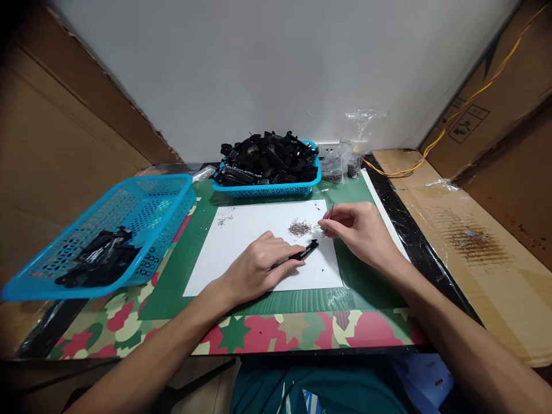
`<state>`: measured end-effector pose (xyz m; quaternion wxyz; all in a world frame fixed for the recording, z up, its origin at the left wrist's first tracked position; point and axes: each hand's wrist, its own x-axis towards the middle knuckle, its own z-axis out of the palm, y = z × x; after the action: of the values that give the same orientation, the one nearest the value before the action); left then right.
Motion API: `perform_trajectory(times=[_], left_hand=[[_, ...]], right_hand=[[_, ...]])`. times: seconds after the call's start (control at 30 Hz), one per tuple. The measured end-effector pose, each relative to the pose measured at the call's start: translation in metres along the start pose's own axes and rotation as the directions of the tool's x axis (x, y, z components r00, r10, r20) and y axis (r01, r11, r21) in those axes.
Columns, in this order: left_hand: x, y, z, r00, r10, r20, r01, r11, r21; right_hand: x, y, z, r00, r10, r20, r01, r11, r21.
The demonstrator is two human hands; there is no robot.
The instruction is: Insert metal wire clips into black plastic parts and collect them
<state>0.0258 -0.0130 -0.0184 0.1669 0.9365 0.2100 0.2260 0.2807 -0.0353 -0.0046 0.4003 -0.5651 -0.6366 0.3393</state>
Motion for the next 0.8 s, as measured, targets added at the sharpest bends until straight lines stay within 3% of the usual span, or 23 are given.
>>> perform_trajectory(times=[0.13, 0.37, 0.8], left_hand=[[0.0, 0.0, 0.0, 1.0, 0.008, -0.008, -0.008, 1.0, -0.006], [0.001, 0.001, 0.0, 1.0, -0.006, -0.004, 0.006, 1.0, -0.014], [0.002, -0.001, -0.001, 1.0, -0.029, -0.004, 0.029, 0.999, -0.014]], right_hand=[[0.0, 0.005, 0.012, 0.999, 0.051, -0.017, -0.049, 0.992, 0.12], [0.0, 0.01, 0.019, 0.999, 0.051, -0.005, -0.05, 0.998, 0.041], [-0.003, 0.0, 0.025, 0.999, 0.02, -0.026, -0.021, 0.999, -0.04]])
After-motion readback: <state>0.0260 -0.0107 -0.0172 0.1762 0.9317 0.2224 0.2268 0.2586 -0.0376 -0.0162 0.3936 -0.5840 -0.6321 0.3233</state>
